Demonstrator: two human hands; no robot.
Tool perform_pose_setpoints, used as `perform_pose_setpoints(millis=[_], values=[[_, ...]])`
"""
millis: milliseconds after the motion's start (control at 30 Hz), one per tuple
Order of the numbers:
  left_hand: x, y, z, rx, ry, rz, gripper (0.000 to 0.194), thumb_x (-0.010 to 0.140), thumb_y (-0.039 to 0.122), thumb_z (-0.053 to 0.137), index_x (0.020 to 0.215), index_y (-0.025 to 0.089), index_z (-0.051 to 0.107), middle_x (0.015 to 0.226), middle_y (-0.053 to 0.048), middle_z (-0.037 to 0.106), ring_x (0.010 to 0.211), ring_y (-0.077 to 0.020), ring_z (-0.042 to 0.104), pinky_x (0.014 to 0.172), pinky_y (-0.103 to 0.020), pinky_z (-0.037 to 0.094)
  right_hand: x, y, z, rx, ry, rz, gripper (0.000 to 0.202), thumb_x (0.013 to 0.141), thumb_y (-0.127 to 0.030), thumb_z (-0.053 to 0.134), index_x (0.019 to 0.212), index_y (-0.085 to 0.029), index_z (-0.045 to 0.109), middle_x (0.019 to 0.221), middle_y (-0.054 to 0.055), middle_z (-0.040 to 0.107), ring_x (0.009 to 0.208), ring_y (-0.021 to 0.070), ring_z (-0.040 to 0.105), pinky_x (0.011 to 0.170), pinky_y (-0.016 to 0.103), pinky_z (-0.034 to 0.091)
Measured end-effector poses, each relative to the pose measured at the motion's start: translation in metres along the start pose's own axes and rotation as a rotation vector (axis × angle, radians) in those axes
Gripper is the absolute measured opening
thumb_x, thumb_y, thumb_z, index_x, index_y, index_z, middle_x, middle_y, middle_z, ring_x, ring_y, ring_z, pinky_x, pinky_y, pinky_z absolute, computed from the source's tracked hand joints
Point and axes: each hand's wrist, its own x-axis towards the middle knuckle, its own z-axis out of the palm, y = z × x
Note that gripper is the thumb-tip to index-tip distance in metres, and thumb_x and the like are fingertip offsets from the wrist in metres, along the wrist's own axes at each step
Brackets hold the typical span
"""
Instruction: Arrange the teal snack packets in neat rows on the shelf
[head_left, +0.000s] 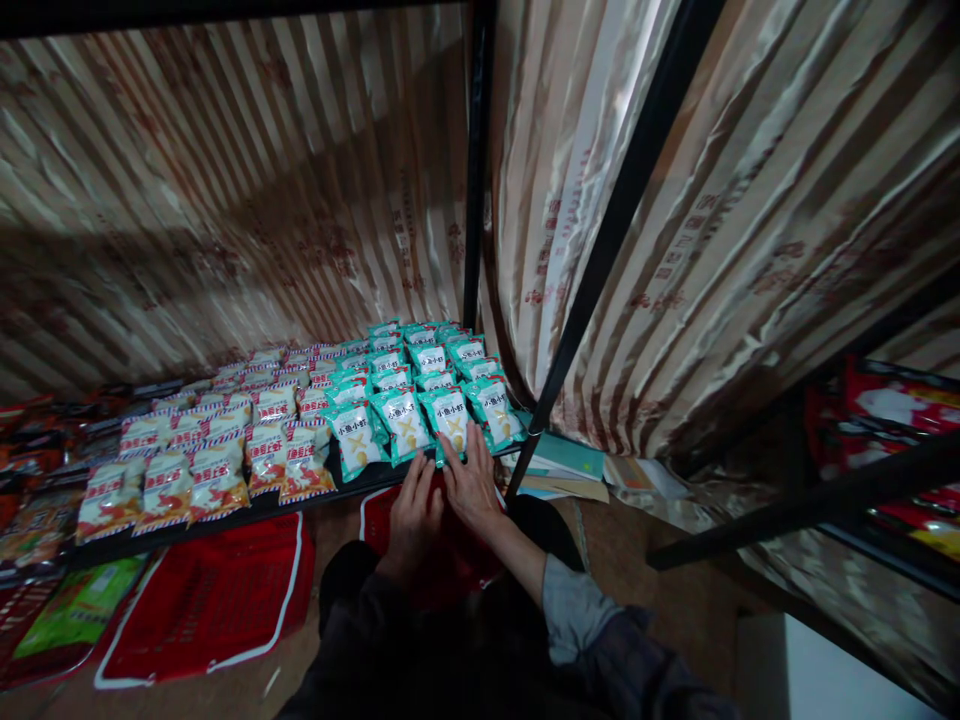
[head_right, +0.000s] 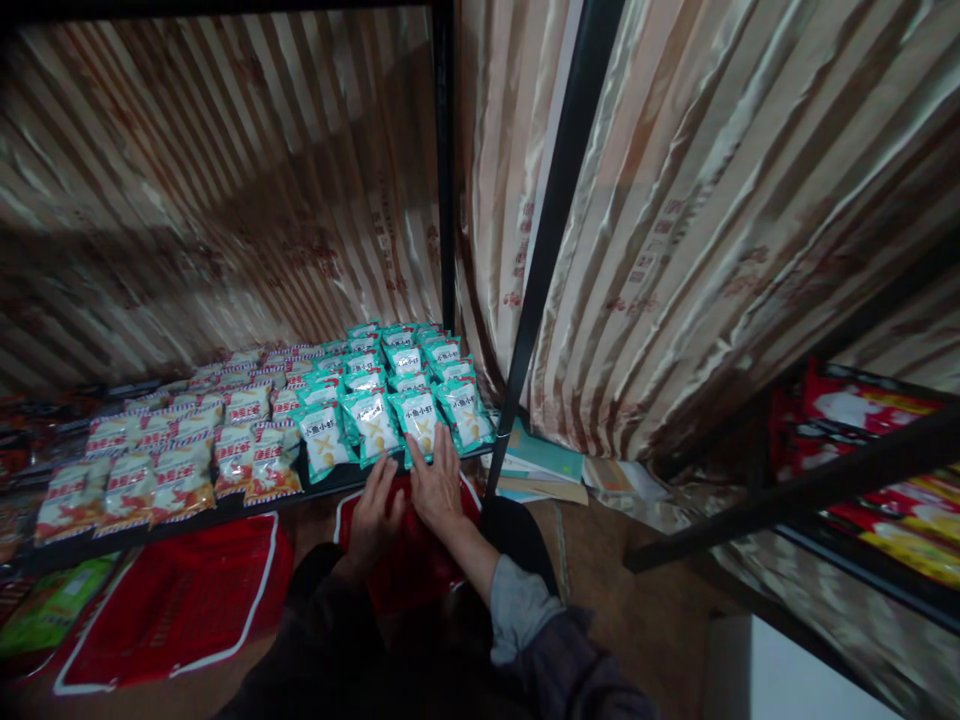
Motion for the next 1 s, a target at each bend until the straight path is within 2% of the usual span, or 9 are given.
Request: perform_pose_setpoints(millis=[133,300,433,733,867,1000], values=[[0.002,0.017,0.021,-0.085,-0.039,-0.112,0.040,0.089,0.011,0.034,0.123,0.007,0.054,0.132,-0.018,0.054,0.126,-0.0189,0.047,0.104,-0.034,0.042,-0.001,0.006,0.003,-0.013,0.004,-0.012,0.062,0.087,-0.012,0.045,0.144,-0.030,0.028,0.157,0.006,-0.002,0.142,0.0327,0.010,0.105,0.051,0.031],[0.003,0.018,0.043,-0.154,-0.071,-0.286,0.044,0.088,0.012,0.032,0.126,0.006,0.053,0.132,-0.018,0.053,0.126,-0.0219,0.047,0.105,-0.039,0.041,-0.003,0.015,0.008,-0.017,0.002,-0.041,0.070,0.086,-0.007,0.045,0.146,-0.031,0.019,0.157,0.007,-0.001,0.142,0.0316,0.013,0.104,0.050,0.034],[0.008,0.018,0.051,-0.240,-0.080,-0.383,0.045,0.087,0.017,0.038,0.128,0.009,0.052,0.136,-0.017,0.051,0.129,-0.0235,0.044,0.108,-0.041,0.038,-0.004,0.019,0.012,0.005,-0.001,-0.039,0.074,0.086,-0.006,0.045,0.147,-0.033,0.012,0.157,0.006,-0.003,0.142,0.0305,0.013,0.104,0.050,0.035],[0.018,0.014,0.052,-0.279,-0.111,-0.357,0.047,0.086,0.015,0.033,0.129,0.009,0.051,0.136,-0.015,0.051,0.131,-0.0221,0.042,0.109,-0.040,0.036,0.002,0.017,0.014,0.015,-0.039,-0.037,0.071,0.090,-0.008,0.040,0.148,-0.031,0.006,0.157,0.005,-0.005,0.143,0.0251,0.011,0.109,0.045,0.032],[0.018,0.014,0.051,-0.242,-0.107,-0.315,0.048,0.086,0.013,0.032,0.130,0.007,0.050,0.137,-0.017,0.049,0.131,-0.0224,0.042,0.108,-0.041,0.038,0.004,0.018,0.017,0.031,-0.019,-0.041,0.075,0.090,-0.008,0.039,0.147,-0.035,-0.002,0.157,0.004,-0.010,0.143,0.0270,0.005,0.107,0.047,0.034],[0.022,0.018,0.045,-0.191,-0.092,-0.285,0.049,0.085,0.011,0.032,0.130,0.007,0.050,0.134,-0.016,0.052,0.128,-0.0219,0.046,0.108,-0.041,0.039,0.005,0.018,0.020,0.016,-0.006,-0.047,0.074,0.090,-0.008,0.039,0.148,-0.032,-0.002,0.157,0.007,-0.008,0.143,0.0282,0.005,0.107,0.049,0.032]])
